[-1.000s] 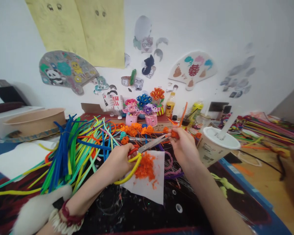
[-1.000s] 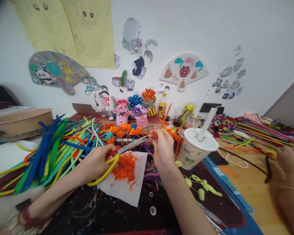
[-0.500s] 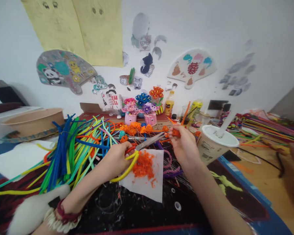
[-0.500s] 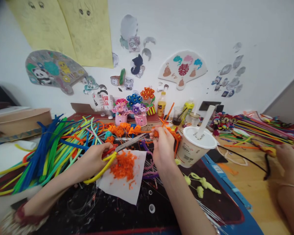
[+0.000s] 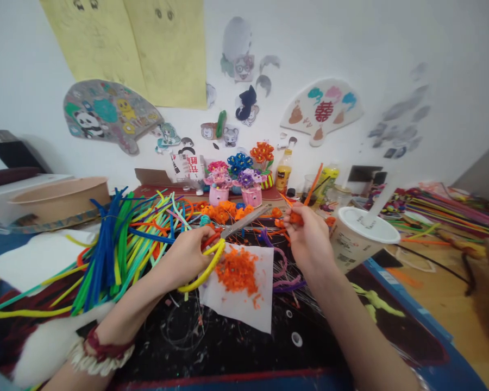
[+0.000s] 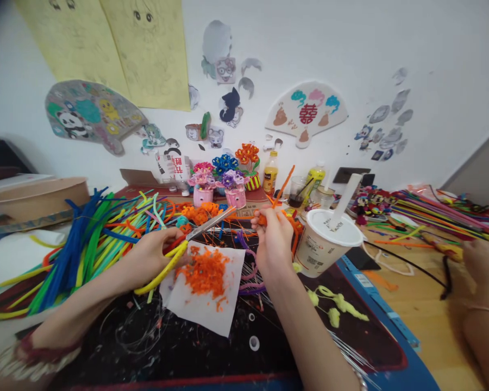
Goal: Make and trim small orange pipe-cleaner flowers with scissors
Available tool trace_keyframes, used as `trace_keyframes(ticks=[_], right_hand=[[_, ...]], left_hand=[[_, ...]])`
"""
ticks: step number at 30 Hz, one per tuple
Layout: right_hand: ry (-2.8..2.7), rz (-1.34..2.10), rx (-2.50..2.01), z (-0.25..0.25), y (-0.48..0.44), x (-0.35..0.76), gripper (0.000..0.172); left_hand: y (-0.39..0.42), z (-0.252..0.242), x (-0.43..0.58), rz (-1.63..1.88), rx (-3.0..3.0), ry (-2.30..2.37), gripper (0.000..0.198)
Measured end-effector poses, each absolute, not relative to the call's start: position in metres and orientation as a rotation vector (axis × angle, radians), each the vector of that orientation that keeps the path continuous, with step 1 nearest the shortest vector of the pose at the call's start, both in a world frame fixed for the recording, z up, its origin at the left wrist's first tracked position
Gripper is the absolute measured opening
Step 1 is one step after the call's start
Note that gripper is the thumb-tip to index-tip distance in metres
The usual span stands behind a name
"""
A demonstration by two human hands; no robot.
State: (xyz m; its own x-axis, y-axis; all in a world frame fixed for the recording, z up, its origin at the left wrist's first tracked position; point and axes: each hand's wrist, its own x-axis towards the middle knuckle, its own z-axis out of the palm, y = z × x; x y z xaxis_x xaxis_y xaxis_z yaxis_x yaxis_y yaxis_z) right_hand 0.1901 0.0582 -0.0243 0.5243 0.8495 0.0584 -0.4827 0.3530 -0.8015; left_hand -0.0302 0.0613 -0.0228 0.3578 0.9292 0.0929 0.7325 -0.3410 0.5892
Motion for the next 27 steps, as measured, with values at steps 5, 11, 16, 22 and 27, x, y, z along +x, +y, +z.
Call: trace_keyframes(ticks=[5, 11, 16, 22, 27], right_hand=[[-0.575, 0.963, -0.855, -0.026, 0.058, 0.188, 0.01], [-0.605, 1.016, -0.873, -0.026, 0.057, 0.184, 0.011], [-0.609, 1.039, -0.88, -0.026, 0.056, 0.185, 0.01], [-0.609, 1.055, -0.887, -0.027, 0.057, 0.186, 0.01], [-0.618, 1.071, -0.89, -0.027, 0.056, 0.186, 0.011]], left_hand=[[0.063, -0.016, -0.037, 0.589, 2.117, 1.412, 0.023], [0.054, -0.008, -0.048, 0.386, 2.099, 1.409, 0.021], [0.042, -0.016, -0.051, 0.307, 2.218, 1.522, 0.017], [0.034, -0.027, -0.05, 0.244, 2.314, 1.575, 0.009], [0.032, -0.037, -0.053, 0.254, 2.324, 1.586, 0.008]])
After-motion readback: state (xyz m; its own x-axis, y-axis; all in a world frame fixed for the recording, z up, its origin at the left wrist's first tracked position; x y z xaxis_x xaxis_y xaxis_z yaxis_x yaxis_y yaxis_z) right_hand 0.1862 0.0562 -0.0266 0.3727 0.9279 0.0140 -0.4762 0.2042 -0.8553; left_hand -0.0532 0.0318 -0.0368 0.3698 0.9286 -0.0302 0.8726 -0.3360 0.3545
